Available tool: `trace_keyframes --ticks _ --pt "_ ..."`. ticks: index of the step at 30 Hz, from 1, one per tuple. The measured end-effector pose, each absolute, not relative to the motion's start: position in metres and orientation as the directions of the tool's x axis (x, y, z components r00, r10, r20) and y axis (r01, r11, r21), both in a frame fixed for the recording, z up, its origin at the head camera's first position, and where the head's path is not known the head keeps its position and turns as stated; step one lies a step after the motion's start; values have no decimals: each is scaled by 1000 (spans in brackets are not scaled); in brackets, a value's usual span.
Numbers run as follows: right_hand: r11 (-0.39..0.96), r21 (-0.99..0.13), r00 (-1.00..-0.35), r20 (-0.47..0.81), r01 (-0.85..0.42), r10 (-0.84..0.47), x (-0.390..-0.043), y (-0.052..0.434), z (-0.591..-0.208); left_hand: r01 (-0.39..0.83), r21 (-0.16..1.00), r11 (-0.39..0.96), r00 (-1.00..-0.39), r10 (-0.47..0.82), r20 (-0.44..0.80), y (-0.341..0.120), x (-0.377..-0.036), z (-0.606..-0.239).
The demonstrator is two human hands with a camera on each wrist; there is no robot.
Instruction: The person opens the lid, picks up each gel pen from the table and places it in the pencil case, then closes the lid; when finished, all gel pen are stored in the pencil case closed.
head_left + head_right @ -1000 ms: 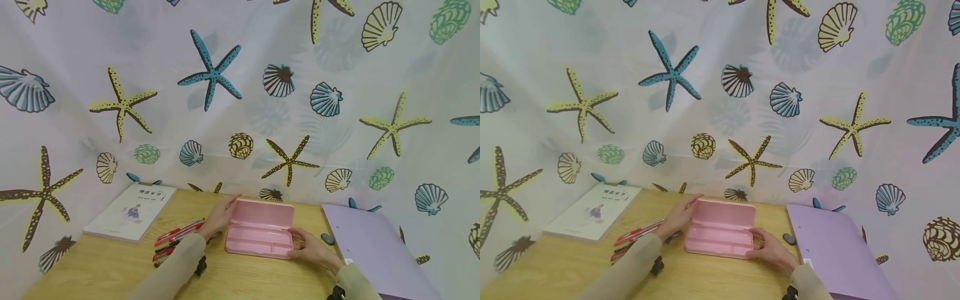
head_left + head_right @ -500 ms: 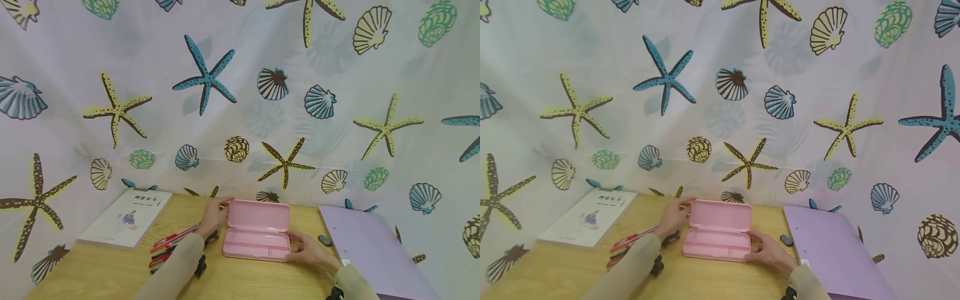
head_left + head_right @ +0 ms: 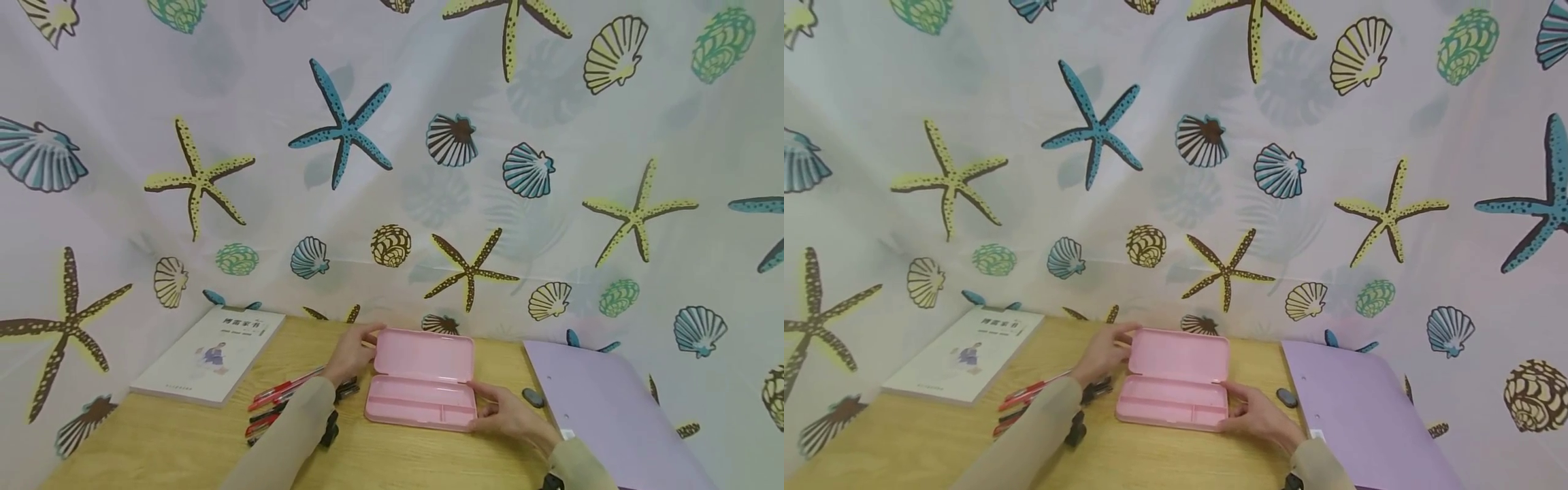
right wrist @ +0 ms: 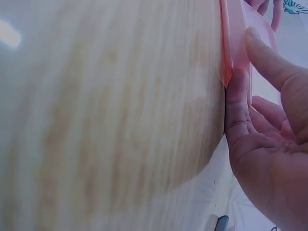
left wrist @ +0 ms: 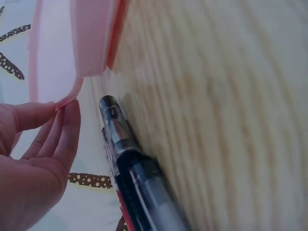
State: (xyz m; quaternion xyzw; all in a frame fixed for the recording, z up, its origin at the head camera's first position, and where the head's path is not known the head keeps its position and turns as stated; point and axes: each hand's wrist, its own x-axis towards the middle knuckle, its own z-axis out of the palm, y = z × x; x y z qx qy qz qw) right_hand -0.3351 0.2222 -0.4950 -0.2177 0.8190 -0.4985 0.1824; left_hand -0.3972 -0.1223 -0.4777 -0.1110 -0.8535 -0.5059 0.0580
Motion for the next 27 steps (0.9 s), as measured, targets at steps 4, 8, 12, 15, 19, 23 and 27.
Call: trace_keyframes --ticks 4,8,12,15,19,23,27 --pt "391 -903 -836 -70 -179 -545 -334 223 -498 222 873 434 -973 151 173 -124 -400 -481" --pt "390 -902 -835 -66 -183 -546 -334 224 -498 188 890 416 -979 150 137 -124 -402 -481" --pt "421 -888 -841 -78 -186 -535 -333 223 -494 126 899 420 -987 140 73 -123 -402 -477" --pt "437 -880 -846 -82 -187 -527 -332 223 -490 91 901 424 -990 136 36 -122 -401 -474" --pt "431 -884 -849 -80 -182 -522 -332 223 -490 95 902 420 -989 145 37 -121 -400 -473" --pt "424 -890 -848 -90 -167 -522 -332 223 -492 128 887 443 -985 160 62 -124 -398 -474" --pt "437 -886 -860 -95 -156 -501 -331 222 -492 156 871 466 -982 170 85 -130 -395 -472"
